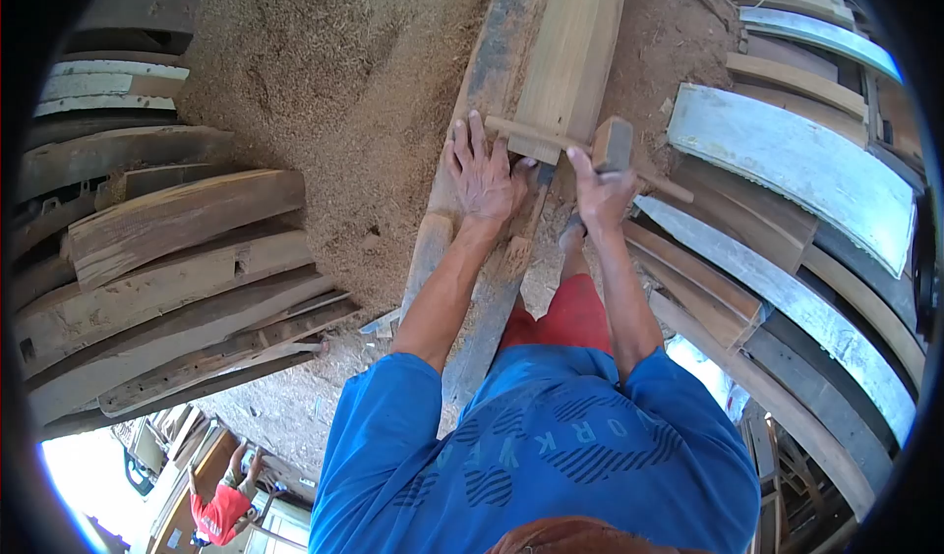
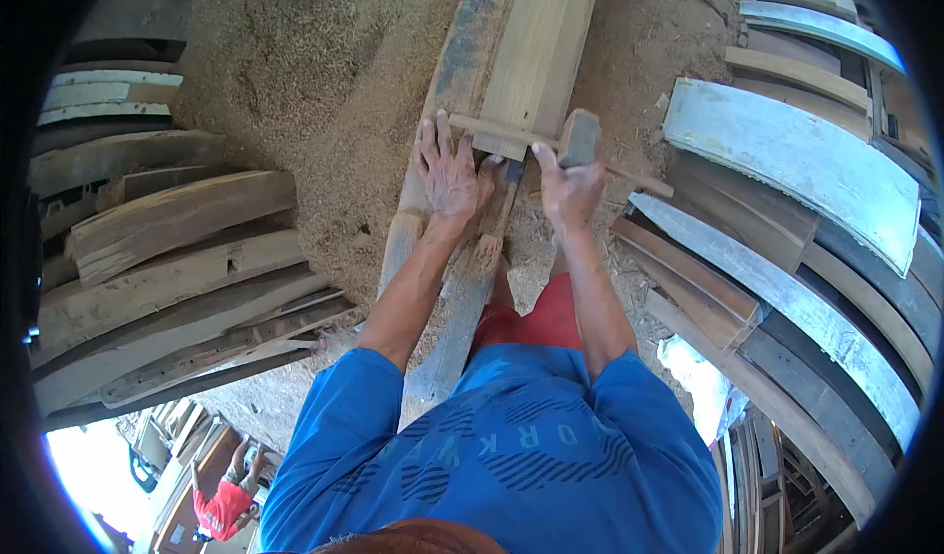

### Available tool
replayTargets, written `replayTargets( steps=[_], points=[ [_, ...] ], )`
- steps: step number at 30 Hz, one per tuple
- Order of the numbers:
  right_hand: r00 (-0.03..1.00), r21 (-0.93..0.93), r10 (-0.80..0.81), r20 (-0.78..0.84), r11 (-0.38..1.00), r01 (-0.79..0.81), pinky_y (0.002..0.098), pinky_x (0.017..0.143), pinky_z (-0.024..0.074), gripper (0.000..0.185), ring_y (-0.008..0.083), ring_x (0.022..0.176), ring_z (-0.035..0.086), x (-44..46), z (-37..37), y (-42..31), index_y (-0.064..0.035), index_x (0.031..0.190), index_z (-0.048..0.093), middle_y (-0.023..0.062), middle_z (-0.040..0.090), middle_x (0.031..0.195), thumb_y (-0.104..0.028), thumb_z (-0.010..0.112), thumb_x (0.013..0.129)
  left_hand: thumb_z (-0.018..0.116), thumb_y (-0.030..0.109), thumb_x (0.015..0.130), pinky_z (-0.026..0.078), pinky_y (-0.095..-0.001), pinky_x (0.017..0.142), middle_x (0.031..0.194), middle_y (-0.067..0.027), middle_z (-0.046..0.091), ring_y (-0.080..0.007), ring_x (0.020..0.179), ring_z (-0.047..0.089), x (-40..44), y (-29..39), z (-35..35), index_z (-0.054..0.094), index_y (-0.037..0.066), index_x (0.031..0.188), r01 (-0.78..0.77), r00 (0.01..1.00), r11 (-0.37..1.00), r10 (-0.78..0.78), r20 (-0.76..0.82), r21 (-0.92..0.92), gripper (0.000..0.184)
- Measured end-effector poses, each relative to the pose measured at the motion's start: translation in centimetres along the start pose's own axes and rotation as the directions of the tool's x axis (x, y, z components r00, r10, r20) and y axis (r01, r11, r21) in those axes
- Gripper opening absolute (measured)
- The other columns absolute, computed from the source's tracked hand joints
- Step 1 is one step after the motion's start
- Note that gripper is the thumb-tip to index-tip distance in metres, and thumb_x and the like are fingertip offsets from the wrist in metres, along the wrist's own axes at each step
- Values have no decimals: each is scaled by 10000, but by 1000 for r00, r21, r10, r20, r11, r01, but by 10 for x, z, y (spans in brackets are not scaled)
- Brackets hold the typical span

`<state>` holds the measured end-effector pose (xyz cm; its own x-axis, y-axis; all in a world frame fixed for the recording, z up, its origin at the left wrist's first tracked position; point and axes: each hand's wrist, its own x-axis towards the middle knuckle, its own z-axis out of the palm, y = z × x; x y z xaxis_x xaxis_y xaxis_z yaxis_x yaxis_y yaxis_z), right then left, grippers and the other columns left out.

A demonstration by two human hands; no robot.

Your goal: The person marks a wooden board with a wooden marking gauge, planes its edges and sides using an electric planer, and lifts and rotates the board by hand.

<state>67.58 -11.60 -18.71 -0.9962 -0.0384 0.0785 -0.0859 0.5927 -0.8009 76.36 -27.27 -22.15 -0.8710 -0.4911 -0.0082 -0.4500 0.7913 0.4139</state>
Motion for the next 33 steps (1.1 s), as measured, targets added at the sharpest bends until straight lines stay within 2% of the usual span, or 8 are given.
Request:
replayTargets(
  steps=[5, 9, 12, 17, 24, 26, 30, 33],
  points=[
    [996, 11, -8, -91, 1000, 9, 330, 583, 491, 367, 119, 615, 574, 32, 18, 7, -16, 778, 669, 16, 655, 700, -287, 916, 771, 736, 525, 861, 138, -598, 1219, 1656, -211, 304, -421, 1552, 181, -3, 0, 2, 591, 146, 1433, -10, 999, 999, 8, -45, -47, 701],
    [992, 38, 102, 79, 994, -105, 389, 744, 529, 635, 228, 786, 641, 21, 2, 0, -8, 1262, 624, 87, 686, 888, -228, 918, 743, 737, 526, 861, 150, -598, 1218, 1658, -213, 299, -420, 1550, 186, -3, 0, 1, 590, 146, 1439, -18, 999, 1000, 17, -41, -23, 707],
    [988, 110, -125, -87, 985, 134, 388, 758, 530, 635, 235, 799, 646, -16, 4, 3, -13, 1263, 622, 100, 691, 915, -229, 916, 744, 743, 516, 855, 156, -595, 1217, 1651, -218, 313, -422, 1542, 203, -1, -1, 0, 604, 142, 1424, -31, 998, 999, 31, -61, -6, 696],
    [993, 108, 116, 39, 987, -119, 388, 815, 535, 658, 262, 851, 658, 16, 12, -1, -8, 1295, 612, 132, 699, 999, -237, 908, 754, 754, 496, 844, 170, -592, 1211, 1625, -234, 352, -434, 1525, 242, -3, -3, 5, 621, 139, 1407, -35, 997, 999, 36, -72, 26, 680],
    [996, 138, -90, -27, 986, 93, 388, 851, 540, 647, 268, 887, 672, -17, -5, -5, 3, 1301, 603, 146, 703, 1024, -221, 890, 765, 760, 485, 839, 196, -590, 1199, 1623, -229, 356, -441, 1514, 261, -2, 1, 2, 618, 138, 1398, -54, 990, 998, 55, -128, 11, 673],
    [999, 123, 21, 46, 992, -27, 387, 856, 541, 641, 271, 898, 676, -18, -1, 1, 4, 1294, 606, 151, 705, 1030, -217, 890, 764, 760, 482, 841, 196, -592, 1199, 1624, -227, 355, -441, 1512, 263, -2, -2, 8, 614, 139, 1398, -60, 990, 998, 62, -129, 16, 671],
    [998, 108, 62, -26, 992, -59, 357, 614, 448, 386, 152, 653, 543, 22, 21, 6, -37, 820, 581, 17, 579, 715, -259, 895, 781, 759, 481, 844, 193, -597, 1200, 1622, -230, 354, -444, 1511, 261, 0, -4, 11, 627, 120, 1370, -62, 988, 998, 62, -142, 6, 652],
    [997, 46, -26, -69, 999, 29, 368, 614, 439, 419, 170, 659, 542, 37, 23, 13, -52, 820, 545, 26, 571, 715, -274, 897, 777, 743, 496, 853, 165, -600, 1215, 1625, -236, 347, -438, 1520, 241, -3, -3, 8, 614, 117, 1397, -63, 990, 998, 60, -127, -18, 675]
  ],
)
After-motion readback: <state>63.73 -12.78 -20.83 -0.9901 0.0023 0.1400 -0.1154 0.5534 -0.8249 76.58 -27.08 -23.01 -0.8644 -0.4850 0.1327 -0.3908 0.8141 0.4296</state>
